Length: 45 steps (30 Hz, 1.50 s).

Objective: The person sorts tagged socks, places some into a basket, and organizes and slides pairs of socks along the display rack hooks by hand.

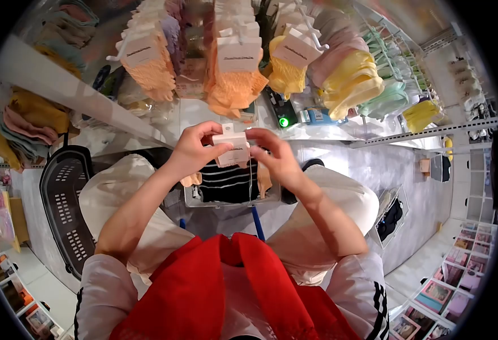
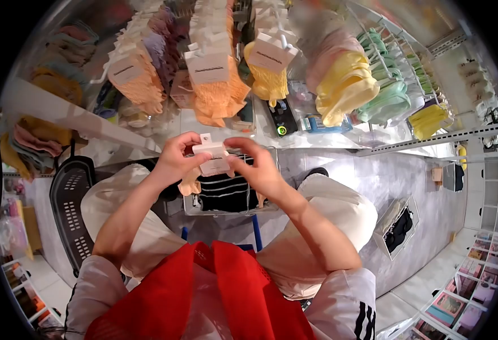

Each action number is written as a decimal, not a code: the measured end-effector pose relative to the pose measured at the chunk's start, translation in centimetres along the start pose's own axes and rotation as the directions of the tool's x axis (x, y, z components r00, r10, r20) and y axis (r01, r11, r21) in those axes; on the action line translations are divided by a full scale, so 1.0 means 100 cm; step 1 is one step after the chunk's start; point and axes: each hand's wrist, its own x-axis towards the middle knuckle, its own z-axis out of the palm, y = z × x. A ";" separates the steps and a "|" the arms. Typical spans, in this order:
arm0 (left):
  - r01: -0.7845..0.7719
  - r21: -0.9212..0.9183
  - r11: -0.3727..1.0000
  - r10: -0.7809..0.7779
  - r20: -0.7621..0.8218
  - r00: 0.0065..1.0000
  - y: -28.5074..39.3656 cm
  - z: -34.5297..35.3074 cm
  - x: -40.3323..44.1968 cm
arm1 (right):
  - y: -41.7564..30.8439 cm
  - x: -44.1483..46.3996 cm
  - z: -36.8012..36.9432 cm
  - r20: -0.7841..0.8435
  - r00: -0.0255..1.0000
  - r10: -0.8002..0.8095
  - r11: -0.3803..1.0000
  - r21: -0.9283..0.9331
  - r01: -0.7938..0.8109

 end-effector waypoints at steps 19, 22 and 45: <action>-0.495 0.663 0.561 0.824 -0.391 0.410 0.051 -0.044 -0.023 | -0.119 0.097 0.129 0.039 0.770 -0.637 0.725 -0.308 0.616; -0.491 0.657 0.572 0.818 -0.415 0.398 0.054 -0.041 -0.025 | -0.112 0.101 0.130 0.007 0.750 -0.662 0.702 -0.346 0.623; -0.241 0.599 0.764 0.602 -0.524 0.603 0.033 -0.040 0.000 | -0.102 0.150 0.139 -0.158 0.842 -0.515 0.748 -0.562 0.353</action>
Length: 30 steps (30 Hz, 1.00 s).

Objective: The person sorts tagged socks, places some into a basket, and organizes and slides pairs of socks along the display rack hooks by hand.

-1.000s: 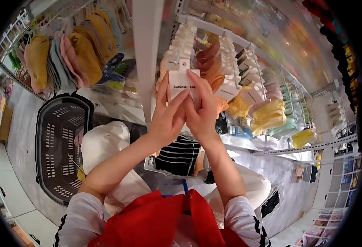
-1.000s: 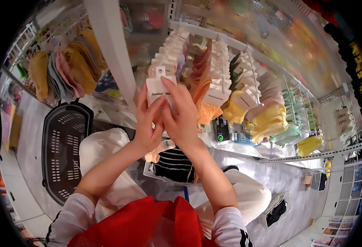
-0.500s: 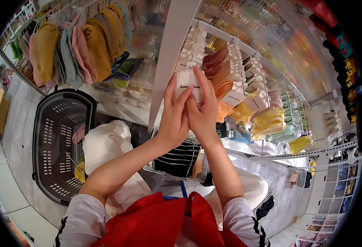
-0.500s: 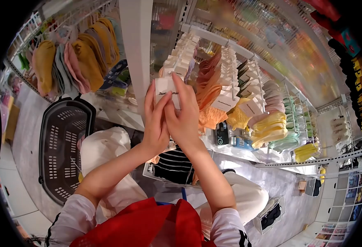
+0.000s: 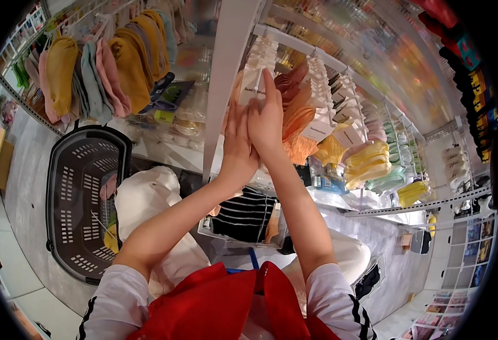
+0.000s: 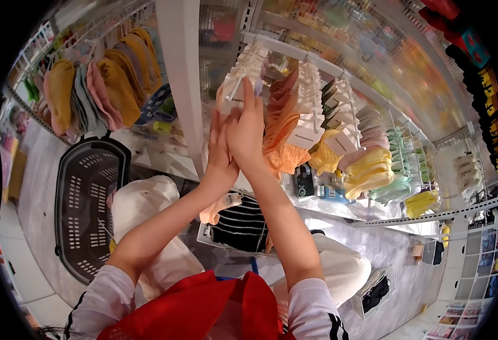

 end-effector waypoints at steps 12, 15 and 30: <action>-0.004 0.398 0.918 -0.007 0.026 1.000 -0.081 0.056 -0.029 | 0.088 -0.041 0.017 0.128 0.974 -0.189 0.982 0.041 0.186; 0.109 0.403 0.909 -0.179 0.139 0.974 -0.079 0.063 -0.064 | 0.123 -0.111 -0.006 0.151 0.976 -0.157 0.986 -0.034 0.164; 0.208 0.677 0.706 -0.687 0.584 0.432 -0.162 0.085 -0.192 | 0.297 -0.331 -0.034 -0.033 0.481 0.876 0.457 -0.261 -0.850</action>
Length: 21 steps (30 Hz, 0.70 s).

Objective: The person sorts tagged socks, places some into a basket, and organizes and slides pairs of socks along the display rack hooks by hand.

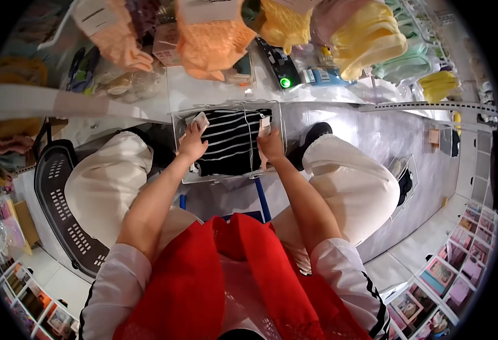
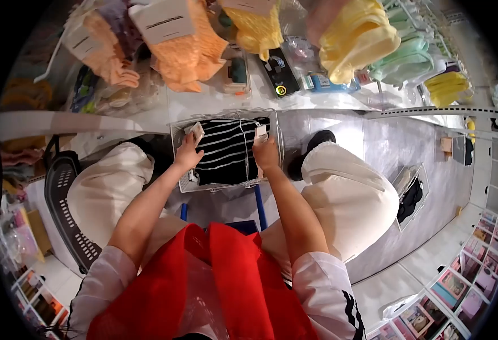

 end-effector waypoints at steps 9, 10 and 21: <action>0.052 -0.137 0.989 -0.045 0.055 0.997 -0.033 -0.012 0.035 | 0.007 0.038 -0.006 0.087 0.996 0.013 0.993 0.118 -0.024; 0.011 -0.173 0.985 -0.001 0.056 0.998 -0.034 -0.021 0.038 | -0.013 0.034 -0.023 0.126 0.992 0.028 0.994 0.102 -0.041; -0.166 -0.381 0.910 0.382 0.610 0.695 0.053 -0.177 -0.035 | -0.165 0.003 -0.135 0.635 0.695 -0.337 0.820 -0.165 0.548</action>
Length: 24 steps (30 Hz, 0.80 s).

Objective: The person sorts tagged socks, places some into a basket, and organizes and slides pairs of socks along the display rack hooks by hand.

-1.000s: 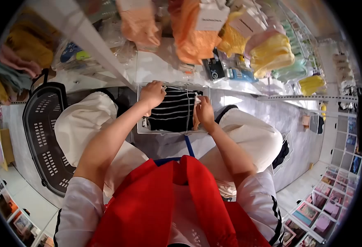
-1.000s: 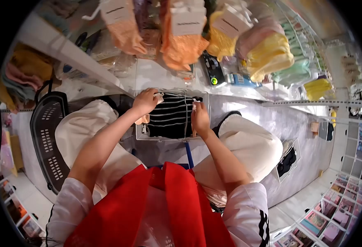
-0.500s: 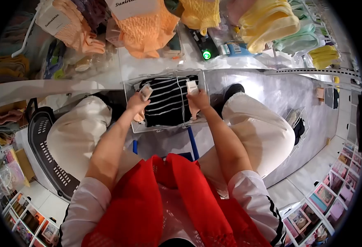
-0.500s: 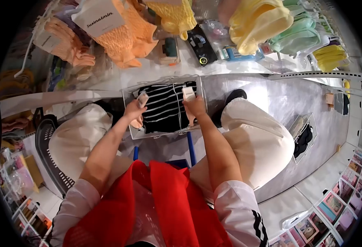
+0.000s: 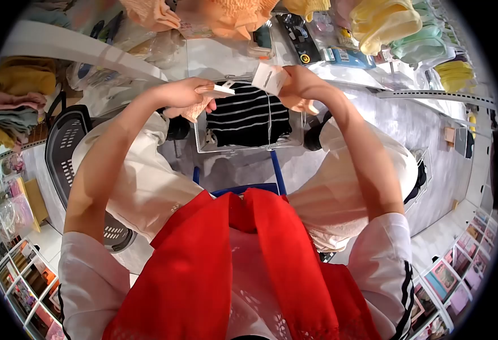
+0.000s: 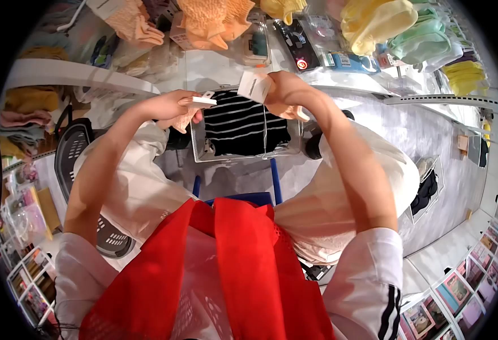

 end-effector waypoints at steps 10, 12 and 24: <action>-0.474 -0.512 0.717 0.186 -0.515 0.837 0.069 0.053 -0.035 | -0.100 -0.069 -0.023 -0.246 0.937 -0.247 0.543 0.766 0.345; -0.421 -0.623 0.660 0.174 -0.418 0.892 0.074 0.054 -0.040 | -0.110 -0.064 -0.020 -0.201 0.958 -0.204 0.667 0.688 0.286; -0.669 -0.497 0.553 0.118 -0.748 0.653 0.060 0.022 -0.030 | -0.094 -0.035 -0.008 -0.151 0.989 -0.013 0.762 0.639 0.107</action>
